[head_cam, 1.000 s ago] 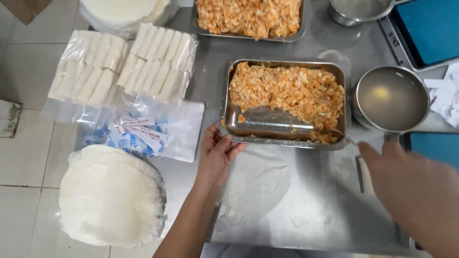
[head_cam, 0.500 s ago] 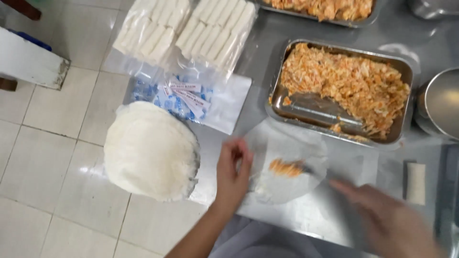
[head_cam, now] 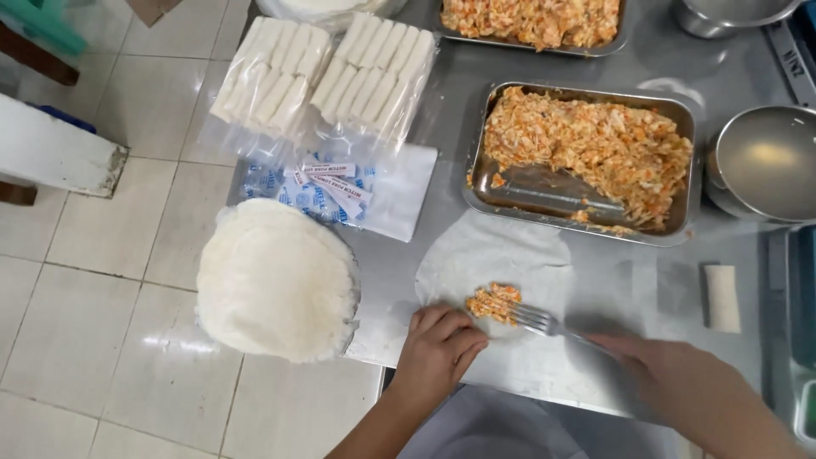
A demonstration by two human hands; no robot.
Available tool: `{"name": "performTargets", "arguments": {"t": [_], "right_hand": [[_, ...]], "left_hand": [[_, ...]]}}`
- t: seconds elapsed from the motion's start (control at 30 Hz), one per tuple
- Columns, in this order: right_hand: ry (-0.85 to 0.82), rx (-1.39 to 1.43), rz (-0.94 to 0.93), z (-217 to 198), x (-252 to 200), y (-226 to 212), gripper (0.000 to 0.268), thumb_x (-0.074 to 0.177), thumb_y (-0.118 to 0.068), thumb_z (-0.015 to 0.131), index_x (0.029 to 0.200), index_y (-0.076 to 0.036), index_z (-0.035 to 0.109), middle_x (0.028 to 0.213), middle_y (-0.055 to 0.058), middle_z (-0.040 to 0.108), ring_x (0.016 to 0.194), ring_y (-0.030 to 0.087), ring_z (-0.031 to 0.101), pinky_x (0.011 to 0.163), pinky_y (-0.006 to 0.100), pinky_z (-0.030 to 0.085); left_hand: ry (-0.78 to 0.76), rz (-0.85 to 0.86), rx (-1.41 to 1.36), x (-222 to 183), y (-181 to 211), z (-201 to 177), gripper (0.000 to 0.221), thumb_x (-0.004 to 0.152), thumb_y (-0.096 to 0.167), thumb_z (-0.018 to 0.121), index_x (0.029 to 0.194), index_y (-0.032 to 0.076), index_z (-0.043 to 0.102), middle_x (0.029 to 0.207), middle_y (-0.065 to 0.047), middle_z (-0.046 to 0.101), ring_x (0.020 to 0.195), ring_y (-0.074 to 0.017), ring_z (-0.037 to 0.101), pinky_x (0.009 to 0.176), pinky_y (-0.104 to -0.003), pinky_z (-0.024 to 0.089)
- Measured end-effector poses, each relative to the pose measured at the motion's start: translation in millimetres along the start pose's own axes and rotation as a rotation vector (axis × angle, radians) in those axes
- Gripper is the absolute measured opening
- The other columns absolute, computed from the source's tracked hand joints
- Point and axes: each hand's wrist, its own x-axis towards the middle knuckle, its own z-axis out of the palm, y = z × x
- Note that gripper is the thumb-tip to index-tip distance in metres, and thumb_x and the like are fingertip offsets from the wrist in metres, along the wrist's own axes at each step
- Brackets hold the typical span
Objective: Manually assembling spring rolls by placing filling on wrappers and rolling them tightly.
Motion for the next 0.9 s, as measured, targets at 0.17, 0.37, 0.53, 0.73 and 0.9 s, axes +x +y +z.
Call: {"name": "performTargets", "arguments": {"t": [0.17, 0.37, 0.53, 0.73, 0.9], "right_hand": [[0.001, 0.407, -0.053, 38, 2, 36, 0.046, 0.098, -0.037, 0.052, 0.136, -0.055, 0.069, 0.132, -0.025, 0.081, 0.115, -0.003, 0.076, 0.100, 0.017, 0.051], [0.214, 0.332, -0.019, 50, 15, -22, 0.047, 0.096, -0.032, 0.052, 0.131, -0.059, 0.065, 0.114, -0.007, 0.080, 0.106, 0.026, 0.075, 0.086, 0.040, 0.057], [0.580, 0.631, -0.689, 90, 21, 5, 0.055, 0.101, -0.006, 0.046, 0.154, -0.016, 0.054, 0.103, 0.005, 0.054, 0.096, 0.018, 0.064, 0.101, 0.021, 0.037], [1.100, 0.518, -0.519, 116, 54, 36, 0.065, 0.101, 0.014, 0.046, 0.164, 0.006, 0.032, 0.135, 0.040, 0.043, 0.098, 0.045, 0.052, 0.082, 0.045, 0.042], [1.053, 0.984, -0.327, 89, 48, 9, 0.023, 0.107, -0.012, 0.052, 0.127, -0.001, 0.056, 0.108, 0.015, 0.044, 0.086, 0.028, 0.044, 0.075, 0.040, 0.032]], "left_hand": [[-0.031, 0.034, -0.012, -16, 20, -7, 0.003, 0.101, 0.015, 0.070, 0.098, 0.014, 0.070, 0.103, -0.001, 0.063, 0.105, -0.0254, 0.057, 0.086, -0.039, 0.042], [0.006, 0.041, 0.026, -19, 18, -4, 0.005, 0.100, 0.018, 0.072, 0.097, 0.015, 0.072, 0.103, 0.001, 0.065, 0.102, -0.0232, 0.058, 0.086, -0.039, 0.041], [-0.041, 0.043, -0.012, -19, 42, -29, 0.012, 0.103, 0.020, 0.066, 0.091, 0.017, 0.069, 0.100, 0.002, 0.063, 0.096, -0.0223, 0.058, 0.083, -0.038, 0.039], [-0.233, 0.026, 0.112, 34, -9, -17, 0.014, 0.096, 0.025, 0.070, 0.084, 0.019, 0.074, 0.089, 0.005, 0.062, 0.098, -0.0206, 0.054, 0.083, -0.039, 0.037], [-0.214, 0.006, 0.118, 64, -41, 4, 0.012, 0.096, 0.025, 0.069, 0.097, 0.016, 0.078, 0.097, 0.001, 0.068, 0.104, -0.0244, 0.056, 0.087, -0.044, 0.041]]}}
